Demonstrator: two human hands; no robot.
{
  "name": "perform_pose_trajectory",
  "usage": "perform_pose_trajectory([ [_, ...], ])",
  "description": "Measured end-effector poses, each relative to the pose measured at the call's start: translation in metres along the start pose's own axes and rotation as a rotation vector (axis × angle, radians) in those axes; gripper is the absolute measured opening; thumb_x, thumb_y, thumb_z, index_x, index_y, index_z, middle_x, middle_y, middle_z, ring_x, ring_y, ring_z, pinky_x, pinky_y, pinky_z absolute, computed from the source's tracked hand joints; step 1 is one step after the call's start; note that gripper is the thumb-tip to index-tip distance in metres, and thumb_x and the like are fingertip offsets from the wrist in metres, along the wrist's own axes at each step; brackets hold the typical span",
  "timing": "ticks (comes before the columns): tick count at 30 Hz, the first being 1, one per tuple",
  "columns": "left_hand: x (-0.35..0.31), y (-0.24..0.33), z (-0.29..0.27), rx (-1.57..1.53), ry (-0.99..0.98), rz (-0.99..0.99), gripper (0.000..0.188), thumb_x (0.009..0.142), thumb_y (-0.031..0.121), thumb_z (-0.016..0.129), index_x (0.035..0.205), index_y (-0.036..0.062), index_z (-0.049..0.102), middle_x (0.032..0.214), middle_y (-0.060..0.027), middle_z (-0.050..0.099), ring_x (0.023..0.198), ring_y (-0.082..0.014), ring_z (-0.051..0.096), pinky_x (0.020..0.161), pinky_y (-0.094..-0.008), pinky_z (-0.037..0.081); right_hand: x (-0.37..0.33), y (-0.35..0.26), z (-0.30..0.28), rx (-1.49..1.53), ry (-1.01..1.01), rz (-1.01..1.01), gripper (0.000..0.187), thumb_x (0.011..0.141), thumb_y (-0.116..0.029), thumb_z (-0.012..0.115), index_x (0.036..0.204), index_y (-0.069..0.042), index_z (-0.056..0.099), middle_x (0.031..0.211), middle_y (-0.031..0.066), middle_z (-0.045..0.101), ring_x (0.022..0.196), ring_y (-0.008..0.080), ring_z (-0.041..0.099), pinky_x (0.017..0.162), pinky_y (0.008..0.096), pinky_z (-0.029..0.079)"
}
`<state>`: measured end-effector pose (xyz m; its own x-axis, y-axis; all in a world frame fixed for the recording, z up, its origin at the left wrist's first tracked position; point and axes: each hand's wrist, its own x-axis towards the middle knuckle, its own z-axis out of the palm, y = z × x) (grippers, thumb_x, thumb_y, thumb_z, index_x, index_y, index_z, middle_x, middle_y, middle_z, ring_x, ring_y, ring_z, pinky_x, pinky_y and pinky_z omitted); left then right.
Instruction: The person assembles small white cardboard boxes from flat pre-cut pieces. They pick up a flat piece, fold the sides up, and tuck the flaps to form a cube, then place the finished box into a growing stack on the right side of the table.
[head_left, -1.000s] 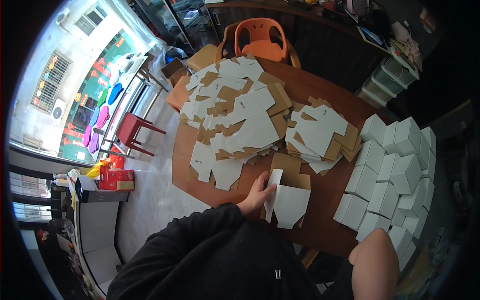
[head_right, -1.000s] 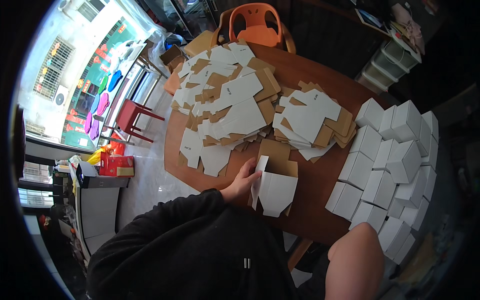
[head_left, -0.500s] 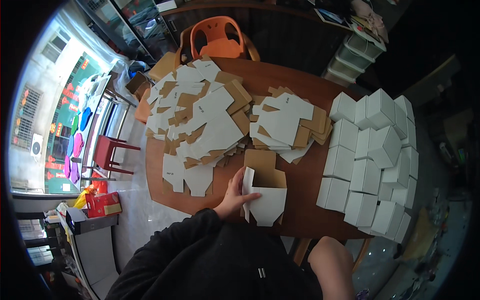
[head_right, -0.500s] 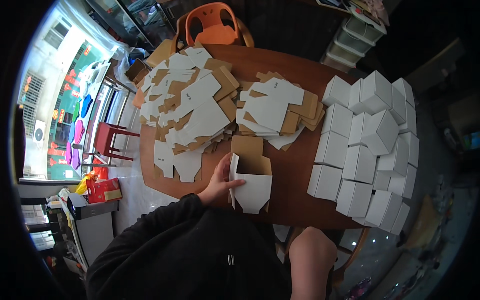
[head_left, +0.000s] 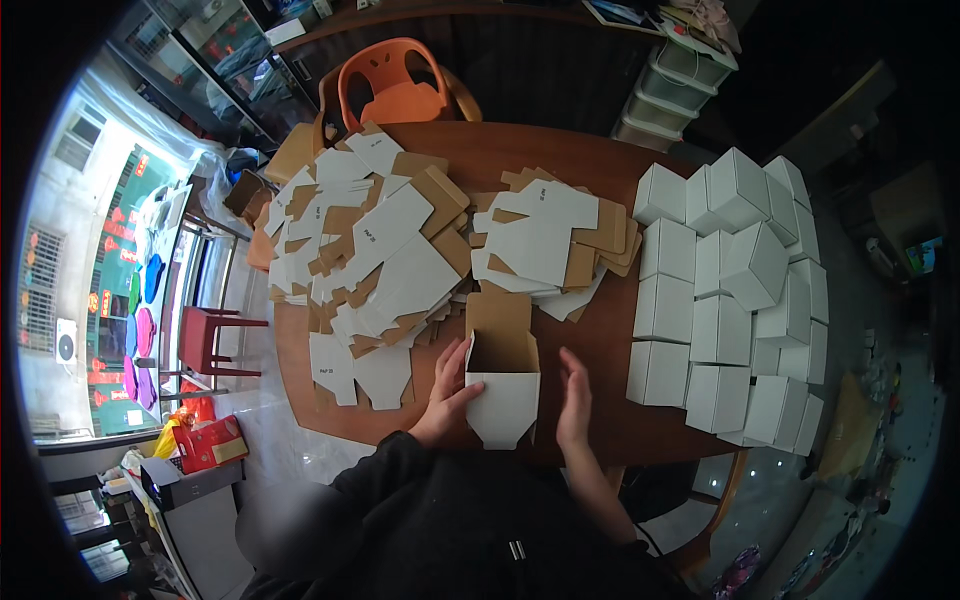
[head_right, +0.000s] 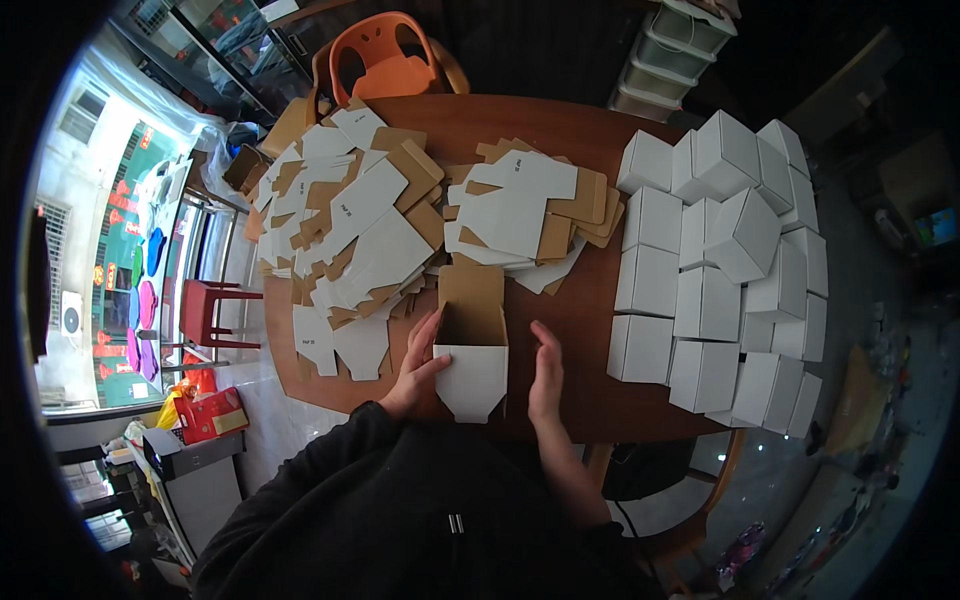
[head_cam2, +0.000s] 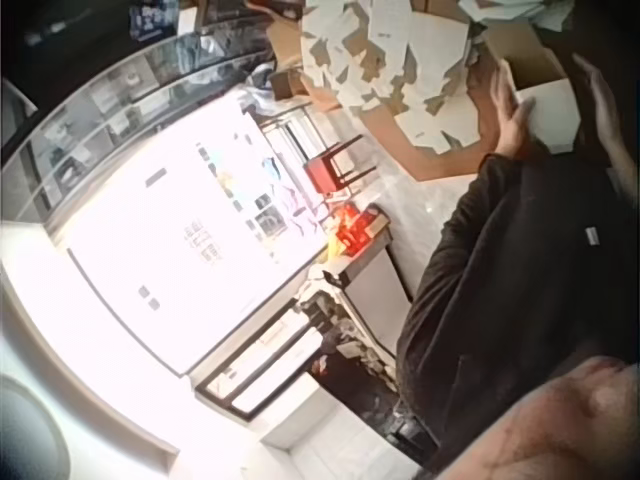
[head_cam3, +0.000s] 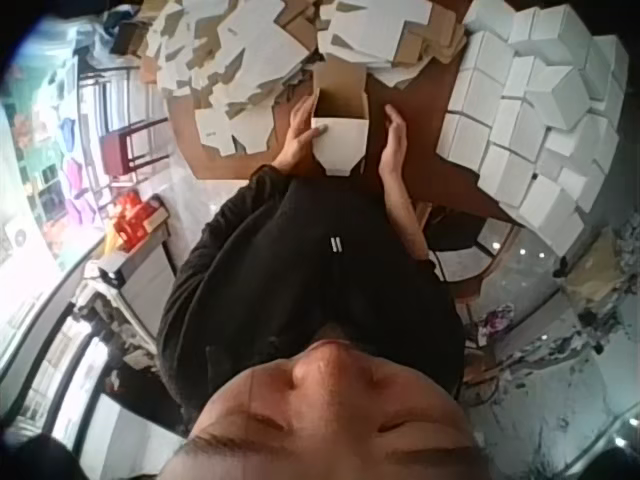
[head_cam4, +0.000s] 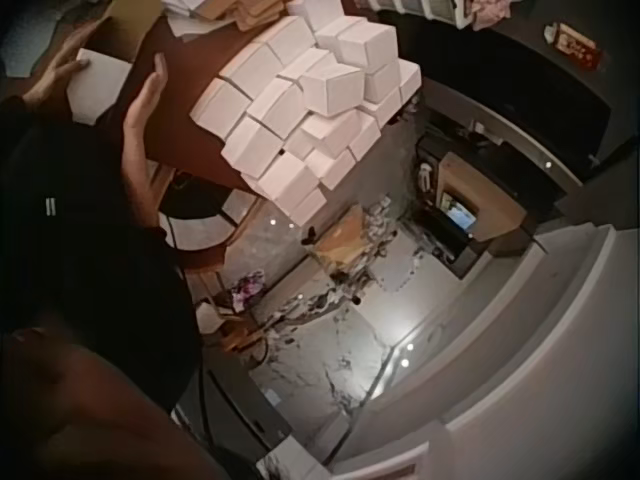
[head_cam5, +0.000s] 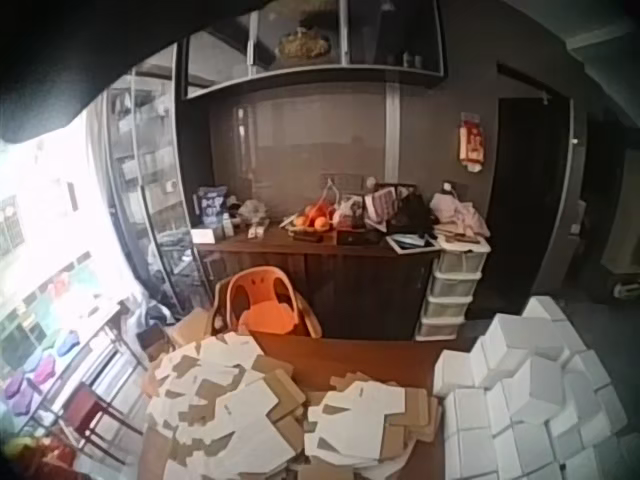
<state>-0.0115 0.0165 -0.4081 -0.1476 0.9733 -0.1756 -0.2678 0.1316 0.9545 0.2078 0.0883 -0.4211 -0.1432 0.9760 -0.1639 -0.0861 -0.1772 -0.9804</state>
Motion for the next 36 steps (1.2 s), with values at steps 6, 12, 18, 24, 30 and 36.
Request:
perform_pose_trajectory([
  [6, -0.002, -0.002, 0.01, 0.201, -0.024, 0.085, 0.061, 0.102, 0.022, 0.048, 0.154, 0.0025, 0.023, 0.16, -0.0155, 0.022, 0.149, -0.0314, 0.02, 0.119, -0.0392, 0.02, -0.008, 0.022, 0.028, 0.098, -0.142, 0.01, 0.06, 0.107, -0.044, 0.032, 0.147, 0.0, 0.039, 0.152, 0.0137, 0.04, 0.141, 0.0255, 0.036, 0.117, 0.0383, 0.025],
  [12, -0.003, -0.015, 0.008, 0.374, 0.016, 0.16, 0.053, 0.102, 0.027, 0.042, 0.148, 0.0006, 0.031, 0.151, -0.0225, 0.035, 0.146, -0.0368, 0.027, 0.119, -0.0419, 0.022, -0.009, 0.03, 0.028, 0.022, -0.155, -0.094, 0.061, 0.106, -0.045, 0.031, 0.146, 0.0, 0.041, 0.151, 0.015, 0.042, 0.141, 0.0281, 0.037, 0.117, 0.0393, 0.025],
  [18, -0.002, -0.019, 0.011, 0.414, 0.047, 0.2, 0.048, 0.102, 0.027, 0.041, 0.141, -0.0005, 0.037, 0.144, -0.0222, 0.042, 0.143, -0.039, 0.031, 0.118, -0.0432, 0.023, -0.009, 0.033, 0.027, 0.049, -0.154, -0.127, 0.057, 0.105, -0.043, 0.033, 0.14, 0.0, 0.047, 0.146, 0.016, 0.047, 0.139, 0.0286, 0.04, 0.116, 0.0397, 0.027],
  [24, 0.0, -0.019, 0.013, 0.47, 0.052, 0.223, 0.041, 0.102, 0.024, 0.041, 0.135, -0.0005, 0.041, 0.139, -0.0226, 0.045, 0.14, -0.04, 0.034, 0.116, -0.0437, 0.026, -0.007, 0.039, 0.025, 0.077, -0.15, -0.146, 0.053, 0.106, -0.042, 0.034, 0.133, 0.0, 0.052, 0.141, 0.0167, 0.051, 0.135, 0.0279, 0.044, 0.115, 0.0392, 0.029],
  [30, -0.004, -0.016, 0.012, 0.458, 0.047, 0.194, 0.036, 0.103, 0.021, 0.04, 0.131, 0.0001, 0.043, 0.135, -0.0225, 0.047, 0.138, -0.0398, 0.038, 0.114, -0.0433, 0.029, -0.008, 0.041, 0.027, 0.06, -0.143, -0.144, 0.05, 0.106, -0.044, 0.033, 0.124, -0.002, 0.054, 0.135, 0.0181, 0.054, 0.128, 0.0278, 0.049, 0.111, 0.0386, 0.033],
  [36, -0.004, -0.021, 0.01, 0.447, 0.043, 0.185, 0.034, 0.103, 0.021, 0.041, 0.13, 0.0011, 0.043, 0.135, -0.0225, 0.047, 0.136, -0.0396, 0.04, 0.113, -0.0425, 0.03, -0.009, 0.042, 0.027, 0.005, -0.15, -0.124, 0.049, 0.105, -0.045, 0.032, 0.121, -0.004, 0.054, 0.132, 0.0179, 0.056, 0.124, 0.0282, 0.052, 0.111, 0.0398, 0.032],
])
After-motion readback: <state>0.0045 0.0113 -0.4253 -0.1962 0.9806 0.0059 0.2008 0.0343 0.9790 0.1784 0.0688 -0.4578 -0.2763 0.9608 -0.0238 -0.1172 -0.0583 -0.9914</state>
